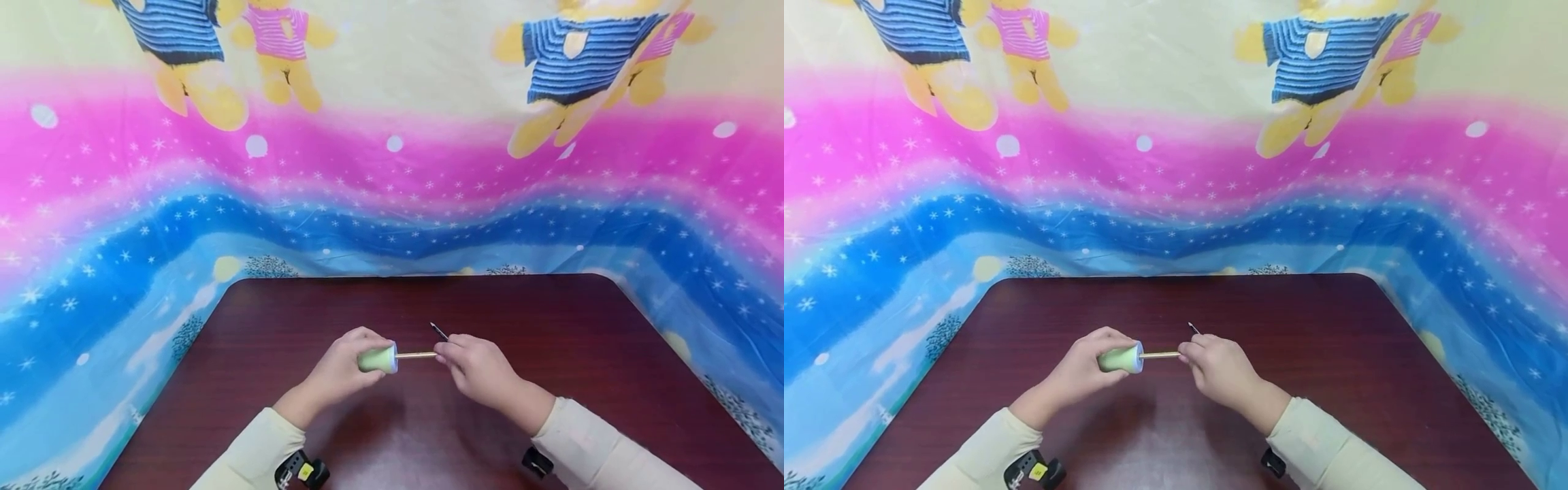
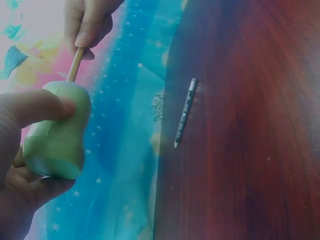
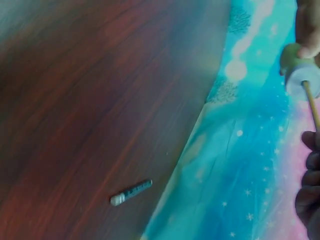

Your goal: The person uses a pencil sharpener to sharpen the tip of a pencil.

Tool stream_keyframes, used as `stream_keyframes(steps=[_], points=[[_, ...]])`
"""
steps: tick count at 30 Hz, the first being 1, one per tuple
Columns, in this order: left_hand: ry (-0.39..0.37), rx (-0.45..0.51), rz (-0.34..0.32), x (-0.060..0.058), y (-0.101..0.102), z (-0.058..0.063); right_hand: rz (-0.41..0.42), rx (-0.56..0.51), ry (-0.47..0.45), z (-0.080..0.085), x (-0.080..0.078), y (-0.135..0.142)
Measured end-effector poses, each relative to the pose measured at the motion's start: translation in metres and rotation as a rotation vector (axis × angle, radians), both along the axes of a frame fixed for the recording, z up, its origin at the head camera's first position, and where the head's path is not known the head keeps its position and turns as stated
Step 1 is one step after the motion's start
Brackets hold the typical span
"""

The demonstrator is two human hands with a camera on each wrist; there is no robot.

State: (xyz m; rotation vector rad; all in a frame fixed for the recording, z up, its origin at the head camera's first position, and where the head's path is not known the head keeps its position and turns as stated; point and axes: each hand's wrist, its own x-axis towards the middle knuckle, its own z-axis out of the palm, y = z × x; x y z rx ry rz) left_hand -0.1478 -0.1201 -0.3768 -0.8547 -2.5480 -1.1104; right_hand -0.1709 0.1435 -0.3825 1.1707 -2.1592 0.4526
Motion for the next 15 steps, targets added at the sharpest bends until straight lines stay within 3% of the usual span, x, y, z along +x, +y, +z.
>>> stream_keyframes(steps=[3,7,10,12,15], points=[[0.127,-0.069,0.004,0.001,0.001,-0.002,-0.029,0.002,-0.293,0.004,0.003,-0.001],[0.297,-0.123,-0.018,0.001,0.003,-0.004,-0.045,-0.046,-0.798,0.010,0.002,0.000],[0.359,-0.133,-0.035,0.000,0.004,-0.005,-0.054,-0.119,-1.111,0.015,0.000,0.001],[0.355,-0.129,-0.037,0.000,0.005,-0.006,-0.061,-0.154,-1.203,0.016,-0.002,0.001],[0.297,-0.114,-0.015,-0.002,0.007,-0.007,-0.084,-0.138,-1.141,0.017,-0.003,0.003]])
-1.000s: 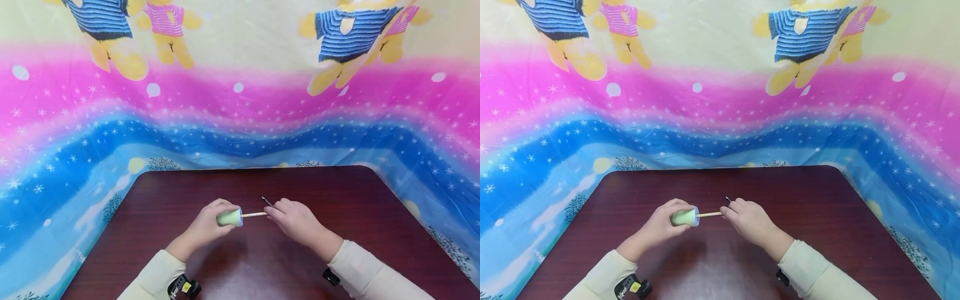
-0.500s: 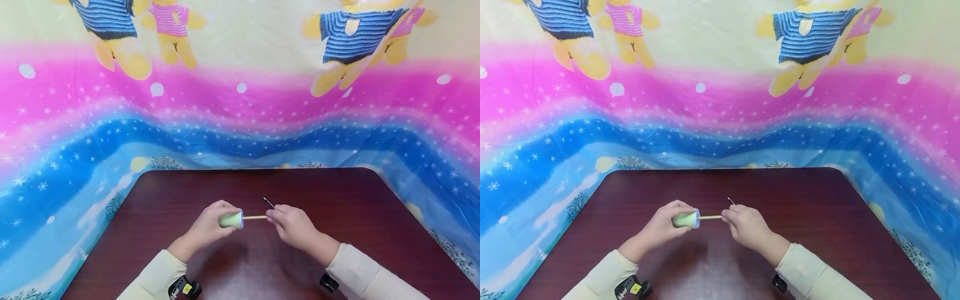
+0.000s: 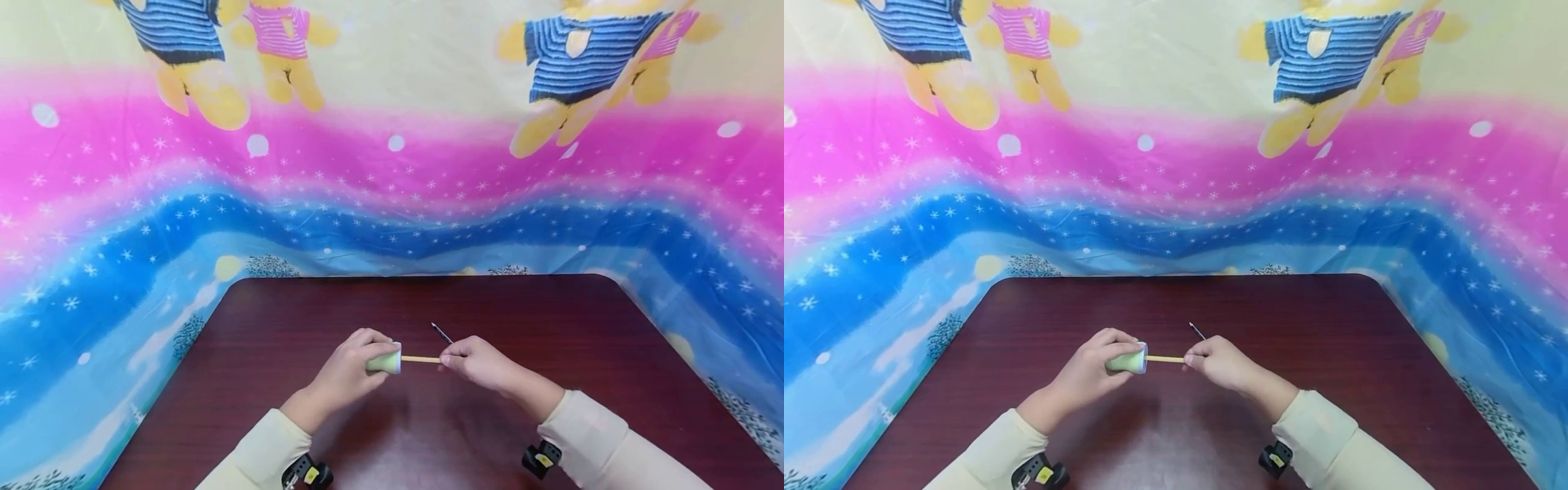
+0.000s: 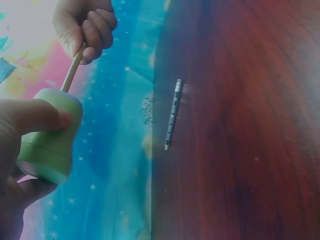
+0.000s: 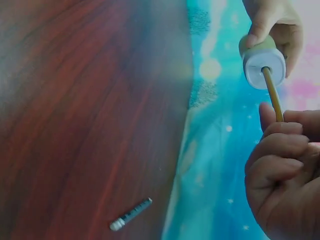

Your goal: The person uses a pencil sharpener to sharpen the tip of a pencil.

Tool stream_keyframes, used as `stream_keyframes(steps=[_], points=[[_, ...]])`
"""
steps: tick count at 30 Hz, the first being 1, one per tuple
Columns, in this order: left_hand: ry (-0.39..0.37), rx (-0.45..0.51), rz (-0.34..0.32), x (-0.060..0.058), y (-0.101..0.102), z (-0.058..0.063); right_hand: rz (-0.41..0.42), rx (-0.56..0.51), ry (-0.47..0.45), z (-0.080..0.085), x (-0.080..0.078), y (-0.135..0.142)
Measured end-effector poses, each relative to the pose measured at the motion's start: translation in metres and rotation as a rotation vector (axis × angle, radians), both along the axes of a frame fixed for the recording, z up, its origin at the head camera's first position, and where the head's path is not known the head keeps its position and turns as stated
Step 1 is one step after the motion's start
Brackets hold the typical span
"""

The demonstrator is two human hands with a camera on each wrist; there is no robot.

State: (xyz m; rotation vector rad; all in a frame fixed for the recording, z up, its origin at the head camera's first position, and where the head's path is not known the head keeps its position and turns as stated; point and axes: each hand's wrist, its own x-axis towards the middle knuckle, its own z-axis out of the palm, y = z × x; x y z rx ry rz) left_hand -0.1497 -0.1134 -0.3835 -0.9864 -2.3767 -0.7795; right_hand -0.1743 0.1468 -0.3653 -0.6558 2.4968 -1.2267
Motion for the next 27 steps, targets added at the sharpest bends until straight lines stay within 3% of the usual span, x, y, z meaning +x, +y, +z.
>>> stream_keyframes(steps=[3,6,9,12,15,18,21,24,27], points=[[-0.081,0.028,0.030,0.000,0.000,0.002,-0.009,0.090,0.173,0.000,0.001,0.000],[-0.157,0.054,0.043,0.001,-0.001,0.004,-0.007,0.213,0.471,-0.002,0.003,0.001],[-0.237,0.086,0.044,0.002,-0.003,0.007,0.004,0.282,0.846,-0.007,0.003,0.005],[-0.315,0.120,0.039,0.002,-0.005,0.010,0.048,0.259,1.150,-0.012,-0.001,0.010],[-0.376,0.146,0.022,0.003,-0.008,0.011,0.103,0.212,1.351,-0.016,-0.005,0.011],[-0.433,0.166,0.001,0.003,-0.010,0.011,0.141,0.184,1.470,-0.018,-0.006,0.009],[-0.464,0.169,-0.018,0.004,-0.012,0.011,0.160,0.156,1.522,-0.019,-0.005,0.006],[-0.448,0.168,-0.041,0.004,-0.011,0.012,0.147,0.139,1.505,-0.020,-0.003,0.004],[-0.405,0.163,-0.054,0.003,-0.010,0.014,0.115,0.135,1.403,-0.020,-0.001,0.003]])
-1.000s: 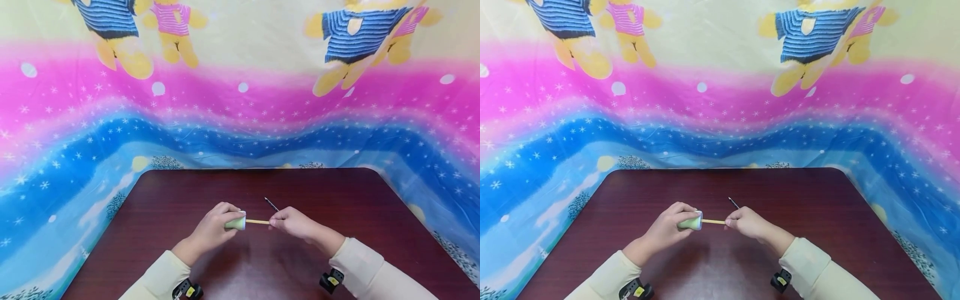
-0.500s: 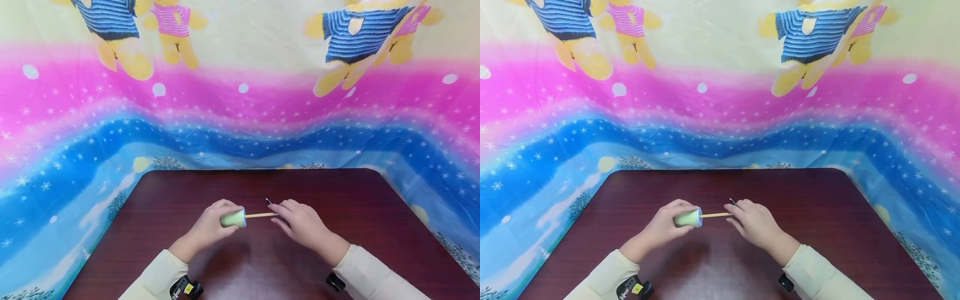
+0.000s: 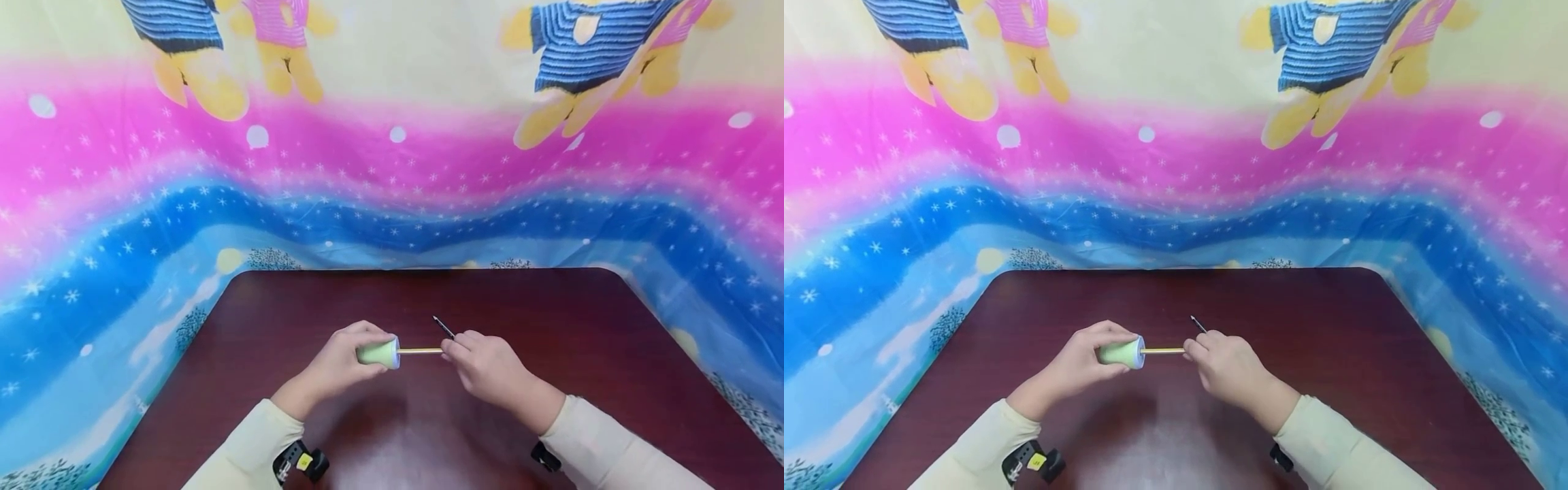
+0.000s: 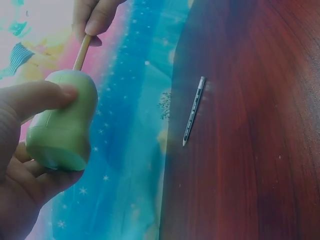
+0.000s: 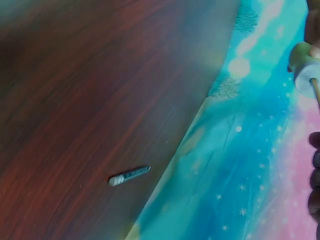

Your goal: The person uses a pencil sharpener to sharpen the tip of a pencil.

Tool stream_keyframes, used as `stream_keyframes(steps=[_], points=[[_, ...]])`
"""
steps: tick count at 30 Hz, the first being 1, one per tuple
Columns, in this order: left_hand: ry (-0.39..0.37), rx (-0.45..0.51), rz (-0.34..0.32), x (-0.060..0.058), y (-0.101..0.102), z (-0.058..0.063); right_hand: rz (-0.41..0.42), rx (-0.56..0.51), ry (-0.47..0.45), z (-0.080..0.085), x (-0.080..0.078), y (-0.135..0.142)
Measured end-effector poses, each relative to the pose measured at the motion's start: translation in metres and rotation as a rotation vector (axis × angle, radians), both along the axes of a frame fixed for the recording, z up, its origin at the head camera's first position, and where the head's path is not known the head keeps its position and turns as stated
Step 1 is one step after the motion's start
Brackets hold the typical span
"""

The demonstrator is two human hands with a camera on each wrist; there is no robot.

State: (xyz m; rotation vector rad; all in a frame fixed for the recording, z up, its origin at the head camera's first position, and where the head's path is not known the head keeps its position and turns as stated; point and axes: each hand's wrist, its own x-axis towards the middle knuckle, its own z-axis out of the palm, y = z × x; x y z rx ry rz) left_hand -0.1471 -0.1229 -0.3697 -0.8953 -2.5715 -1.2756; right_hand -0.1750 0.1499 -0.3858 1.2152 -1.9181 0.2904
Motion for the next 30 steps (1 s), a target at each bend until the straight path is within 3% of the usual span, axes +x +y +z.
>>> stream_keyframes(steps=[3,6,12,17,19,21,22,26,30], points=[[0.043,-0.023,0.013,-0.001,0.002,0.002,-0.034,-0.009,-0.184,0.003,0.002,-0.001],[0.090,-0.063,0.027,0.000,0.004,0.003,-0.069,-0.001,-0.433,0.008,0.006,-0.001],[0.258,-0.134,0.037,0.001,0.006,0.001,-0.088,0.004,-0.931,0.022,0.005,0.000],[0.370,-0.152,0.029,-0.001,0.007,-0.003,-0.017,-0.145,-1.470,0.028,-0.002,0.001],[0.373,-0.148,0.037,0.000,0.007,-0.004,-0.022,-0.193,-1.572,0.030,-0.003,0.000],[0.349,-0.137,0.054,0.000,0.006,-0.005,-0.039,-0.188,-1.564,0.032,-0.004,-0.002],[0.332,-0.130,0.063,0.000,0.005,-0.005,-0.059,-0.157,-1.502,0.033,-0.004,-0.002],[0.262,-0.104,0.076,0.000,0.004,-0.003,-0.129,-0.082,-1.196,0.033,-0.002,-0.003],[0.176,-0.066,0.065,-0.001,0.002,0.000,-0.136,-0.028,-0.768,0.027,0.000,0.001]])
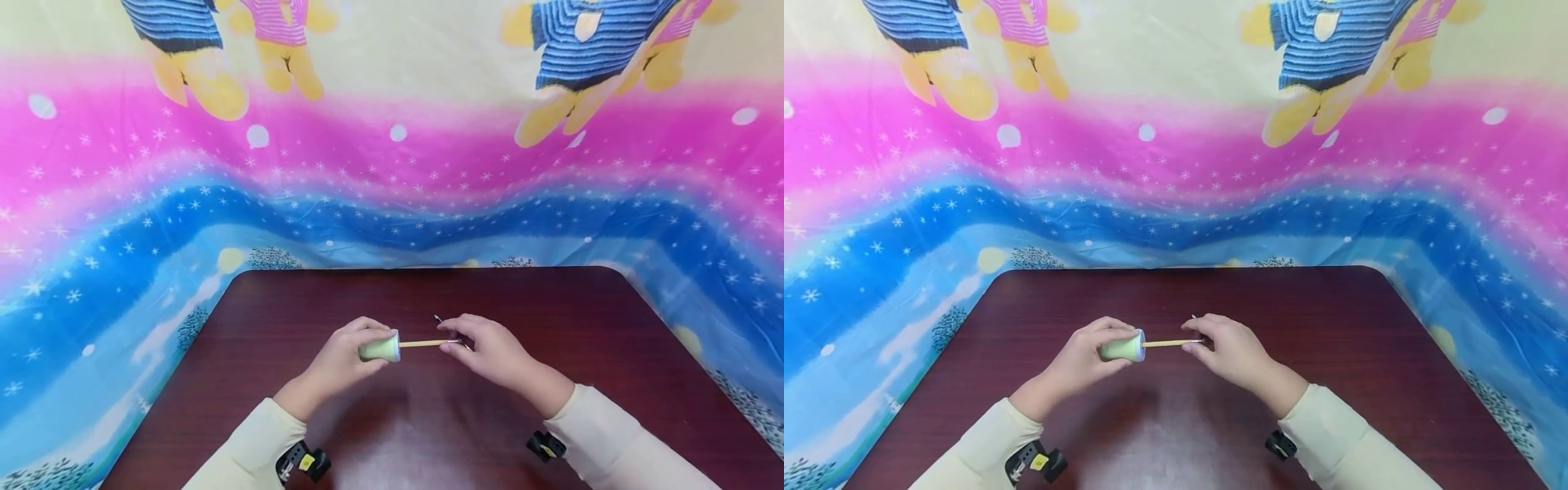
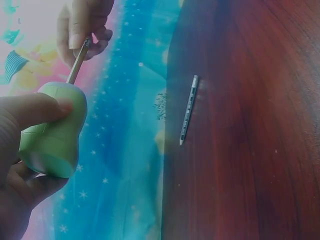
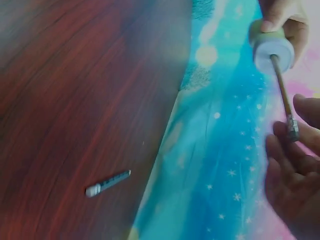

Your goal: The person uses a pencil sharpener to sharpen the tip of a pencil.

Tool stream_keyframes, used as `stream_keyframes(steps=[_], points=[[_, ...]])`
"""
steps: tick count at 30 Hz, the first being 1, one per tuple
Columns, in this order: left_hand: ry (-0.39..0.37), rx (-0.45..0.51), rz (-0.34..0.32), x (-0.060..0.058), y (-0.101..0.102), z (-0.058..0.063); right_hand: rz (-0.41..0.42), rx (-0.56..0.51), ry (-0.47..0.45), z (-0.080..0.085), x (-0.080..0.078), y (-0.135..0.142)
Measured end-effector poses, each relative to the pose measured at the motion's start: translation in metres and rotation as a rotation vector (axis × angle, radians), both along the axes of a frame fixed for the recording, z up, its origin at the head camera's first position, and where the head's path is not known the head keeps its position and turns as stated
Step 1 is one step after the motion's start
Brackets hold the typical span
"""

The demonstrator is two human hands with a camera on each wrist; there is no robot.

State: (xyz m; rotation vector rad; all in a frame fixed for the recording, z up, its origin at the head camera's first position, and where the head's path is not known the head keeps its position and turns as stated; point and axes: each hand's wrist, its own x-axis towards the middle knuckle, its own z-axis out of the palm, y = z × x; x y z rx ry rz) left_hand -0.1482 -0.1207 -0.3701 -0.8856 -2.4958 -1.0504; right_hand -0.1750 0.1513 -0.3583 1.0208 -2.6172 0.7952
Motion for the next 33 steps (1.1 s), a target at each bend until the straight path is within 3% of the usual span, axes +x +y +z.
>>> stream_keyframes(steps=[3,6,10,13,16,19,28,33], points=[[-0.077,0.050,-0.008,0.000,-0.001,0.002,0.059,0.031,0.374,-0.007,-0.002,0.005],[-0.135,0.084,-0.017,-0.001,-0.003,0.005,0.124,-0.001,0.630,-0.014,-0.007,0.007],[-0.201,0.120,-0.032,-0.002,-0.004,0.009,0.166,-0.081,0.781,-0.020,-0.012,0.003],[-0.225,0.139,-0.037,-0.001,-0.004,0.011,0.173,-0.130,0.824,-0.021,-0.012,-0.001],[-0.208,0.133,-0.039,0.000,-0.004,0.013,0.172,-0.138,0.796,-0.021,-0.010,-0.003],[-0.173,0.110,-0.040,0.001,-0.004,0.013,0.168,-0.114,0.706,-0.018,-0.006,-0.004],[-0.022,0.055,-0.035,0.004,-0.004,0.010,0.134,-0.059,0.360,-0.005,0.004,-0.005],[0.108,0.021,-0.019,0.004,-0.003,0.008,0.075,-0.033,0.119,0.002,0.006,-0.007]])
